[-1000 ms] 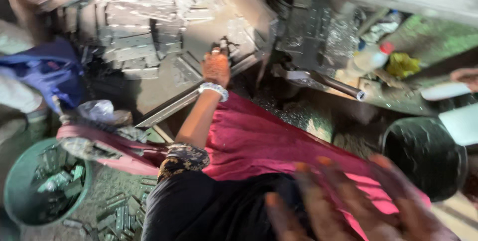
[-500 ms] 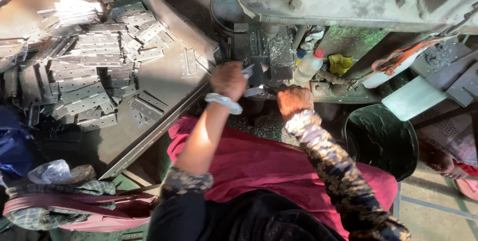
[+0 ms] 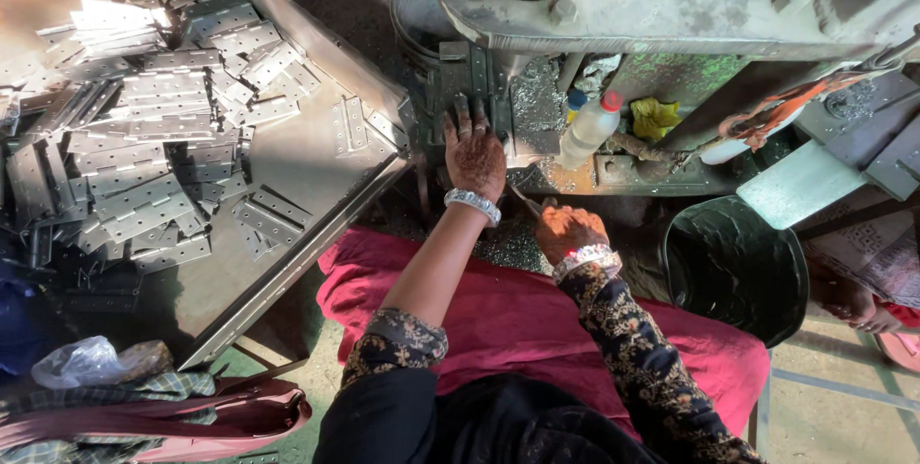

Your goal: The person operates a manual punching machine to create holes in metal plates. They pick up plates from a pile, position them under the press, and activate the machine to punch holes. Finished plates are placed back on the pile.

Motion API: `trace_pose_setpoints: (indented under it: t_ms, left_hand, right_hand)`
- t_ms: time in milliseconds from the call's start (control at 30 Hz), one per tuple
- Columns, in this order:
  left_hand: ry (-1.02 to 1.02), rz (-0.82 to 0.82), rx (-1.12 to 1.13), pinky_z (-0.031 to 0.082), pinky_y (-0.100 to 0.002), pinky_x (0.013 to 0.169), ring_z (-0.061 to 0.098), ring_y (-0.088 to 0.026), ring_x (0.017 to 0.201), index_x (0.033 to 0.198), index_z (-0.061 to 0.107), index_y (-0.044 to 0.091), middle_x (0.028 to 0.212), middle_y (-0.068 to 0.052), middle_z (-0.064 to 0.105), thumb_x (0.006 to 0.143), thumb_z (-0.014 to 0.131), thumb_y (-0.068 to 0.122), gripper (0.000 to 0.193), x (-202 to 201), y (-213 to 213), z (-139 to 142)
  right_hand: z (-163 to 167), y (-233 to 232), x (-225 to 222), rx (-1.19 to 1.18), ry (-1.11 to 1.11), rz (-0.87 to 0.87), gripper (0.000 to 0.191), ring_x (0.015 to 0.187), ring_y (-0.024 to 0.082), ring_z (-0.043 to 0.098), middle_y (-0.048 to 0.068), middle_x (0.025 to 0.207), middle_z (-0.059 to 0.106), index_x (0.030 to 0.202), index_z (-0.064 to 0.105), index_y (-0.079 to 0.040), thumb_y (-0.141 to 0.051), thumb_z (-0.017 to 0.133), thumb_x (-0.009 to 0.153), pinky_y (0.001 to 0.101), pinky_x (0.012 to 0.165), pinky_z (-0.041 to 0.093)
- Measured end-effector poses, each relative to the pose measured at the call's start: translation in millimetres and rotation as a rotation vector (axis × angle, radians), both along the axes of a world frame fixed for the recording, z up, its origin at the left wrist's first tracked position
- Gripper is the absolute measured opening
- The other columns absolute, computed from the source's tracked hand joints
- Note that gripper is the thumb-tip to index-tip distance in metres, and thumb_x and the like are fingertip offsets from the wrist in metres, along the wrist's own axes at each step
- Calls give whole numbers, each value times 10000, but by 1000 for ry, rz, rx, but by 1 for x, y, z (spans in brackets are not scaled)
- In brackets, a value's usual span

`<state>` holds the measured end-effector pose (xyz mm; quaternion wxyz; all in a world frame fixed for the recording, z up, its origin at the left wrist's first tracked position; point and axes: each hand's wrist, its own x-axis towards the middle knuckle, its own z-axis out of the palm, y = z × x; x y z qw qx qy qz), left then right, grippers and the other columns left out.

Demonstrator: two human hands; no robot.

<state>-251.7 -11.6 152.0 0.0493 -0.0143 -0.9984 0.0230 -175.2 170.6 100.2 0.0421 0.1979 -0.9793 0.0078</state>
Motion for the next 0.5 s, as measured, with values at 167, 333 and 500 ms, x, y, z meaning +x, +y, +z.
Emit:
trace_pose_setpoints:
  t_ms: [167, 333, 500]
  left_hand:
    - [37, 18, -51, 43, -587, 1230, 173, -380, 1539, 1461, 532, 41, 1655, -143, 292, 1003, 448, 284, 525, 1, 4, -1]
    - [58, -29, -1, 39, -571, 1253, 237, -334, 1536, 1435, 566, 50, 1654, -124, 317, 1020, 442, 305, 503, 10, 3, -10]
    - [-9, 24, 83, 35, -567, 1280, 268, -332, 1552, 1388, 622, 100, 1655, -86, 358, 1058, 416, 261, 420, -18, 0, -15]
  right_hand:
    - [-48, 5, 49, -251, -369, -295, 408, 794, 348, 727, 162, 872, 741, 1063, 596, -81, -478, 620, 969, 496, 690, 577]
    - [-52, 8, 41, -247, -431, -358, 479, 834, 347, 735, 163, 897, 738, 1056, 615, -89, -560, 622, 966, 496, 728, 578]
    - [-41, 11, 15, -81, -293, -277, 502, 931, 334, 757, 149, 950, 758, 1023, 666, -121, -615, 586, 995, 459, 820, 599]
